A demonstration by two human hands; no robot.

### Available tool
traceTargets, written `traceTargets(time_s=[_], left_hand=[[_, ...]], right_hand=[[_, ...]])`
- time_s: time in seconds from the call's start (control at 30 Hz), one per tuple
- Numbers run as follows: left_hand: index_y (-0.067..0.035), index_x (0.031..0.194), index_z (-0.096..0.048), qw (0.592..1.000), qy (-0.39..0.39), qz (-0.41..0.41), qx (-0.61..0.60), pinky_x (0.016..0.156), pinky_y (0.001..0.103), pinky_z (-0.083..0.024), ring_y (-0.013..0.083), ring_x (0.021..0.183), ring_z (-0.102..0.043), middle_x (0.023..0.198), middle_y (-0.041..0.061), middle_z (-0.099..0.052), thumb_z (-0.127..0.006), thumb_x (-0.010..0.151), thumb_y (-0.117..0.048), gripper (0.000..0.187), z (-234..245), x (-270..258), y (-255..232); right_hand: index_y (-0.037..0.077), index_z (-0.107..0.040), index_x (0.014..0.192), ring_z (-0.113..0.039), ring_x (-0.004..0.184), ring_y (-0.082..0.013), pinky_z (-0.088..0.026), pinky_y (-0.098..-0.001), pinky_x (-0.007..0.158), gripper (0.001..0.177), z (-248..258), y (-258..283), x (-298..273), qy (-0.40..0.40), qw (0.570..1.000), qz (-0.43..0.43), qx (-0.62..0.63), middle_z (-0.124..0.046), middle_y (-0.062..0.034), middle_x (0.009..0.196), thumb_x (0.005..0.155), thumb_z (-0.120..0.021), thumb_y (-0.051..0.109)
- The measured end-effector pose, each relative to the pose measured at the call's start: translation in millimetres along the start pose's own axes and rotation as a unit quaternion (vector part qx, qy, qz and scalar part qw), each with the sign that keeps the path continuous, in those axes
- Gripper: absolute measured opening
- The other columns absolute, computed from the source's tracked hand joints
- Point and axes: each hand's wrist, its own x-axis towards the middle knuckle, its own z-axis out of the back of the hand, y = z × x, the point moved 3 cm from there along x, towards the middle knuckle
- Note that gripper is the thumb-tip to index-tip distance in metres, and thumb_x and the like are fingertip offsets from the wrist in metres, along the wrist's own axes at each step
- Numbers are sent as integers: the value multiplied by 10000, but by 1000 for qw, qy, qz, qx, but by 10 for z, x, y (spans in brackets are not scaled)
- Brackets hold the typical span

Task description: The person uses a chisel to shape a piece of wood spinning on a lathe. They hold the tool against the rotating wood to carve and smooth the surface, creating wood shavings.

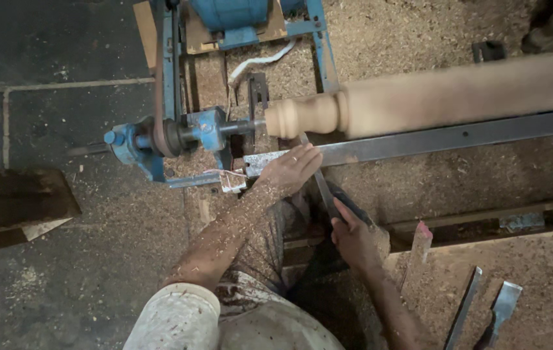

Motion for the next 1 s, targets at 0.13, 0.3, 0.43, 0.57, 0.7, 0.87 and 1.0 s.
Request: traceTargets(time_s=[0.13, 0.3, 0.43, 0.57, 0.7, 0.87, 1.0], left_hand=[[8, 1328, -578, 999, 7, -30, 32, 1177, 409, -455, 313, 1324, -564, 1344, 140, -596, -571, 940, -186, 434, 16, 19, -6], [-9, 1346, -577, 1000, -9, -11, 16, 1183, 410, -440, 316, 1331, -556, 1364, 162, -589, -563, 963, -169, 416, -78, -26, 13], [-20, 1355, -575, 1000, -2, 7, -13, 1188, 402, -438, 312, 1338, -559, 1380, 156, -587, -563, 987, -151, 391, -145, -48, 16], [-19, 1350, -575, 1000, 0, -19, 6, 1199, 395, -442, 310, 1349, -554, 1371, 145, -587, -573, 985, -153, 389, -148, -27, 23], [-19, 1348, -580, 1000, 4, 1, -14, 1183, 404, -435, 313, 1350, -536, 1385, 148, -587, -580, 954, -164, 419, -103, -34, 13], [-2, 1376, -570, 999, 10, -33, 19, 1210, 418, -409, 312, 1378, -517, 1419, 142, -570, -572, 964, -174, 447, -195, -94, 16], [-17, 1408, -564, 999, 8, -31, -9, 1228, 414, -382, 314, 1412, -485, 1474, 159, -537, -566, 1002, -176, 436, -315, -143, 62]], right_hand=[[196, -526, 1524, -494, 635, -131, -444, -309, 600, 522, -68, 4, -12, -23, 999, -16, 36, -552, -26, 689, 1002, -558, 180], [224, -507, 1534, -513, 626, -128, -460, -305, 602, 534, -96, 95, -74, -31, 998, -45, -5, -584, -36, 685, 1004, -552, 190], [171, -491, 1537, -511, 629, -118, -456, -292, 578, 542, -180, 47, -65, -33, 997, -42, 49, -578, -25, 730, 998, -548, 160], [74, -494, 1506, -508, 633, -99, -466, -271, 567, 524, -310, -119, 33, -42, 987, 53, 149, -634, 35, 860, 986, -541, 116], [82, -519, 1515, -502, 621, -94, -451, -262, 567, 533, -401, -310, 118, -59, 984, 20, 169, -594, 0, 781, 983, -550, 99], [84, -541, 1513, -495, 608, -100, -440, -266, 550, 522, -506, -324, 88, -78, 980, 30, 179, -575, -28, 742, 992, -556, 96], [108, -501, 1518, -496, 603, -98, -444, -274, 526, 525, -538, -278, 29, -61, 977, 17, 206, -581, 4, 795, 993, -527, 109]])
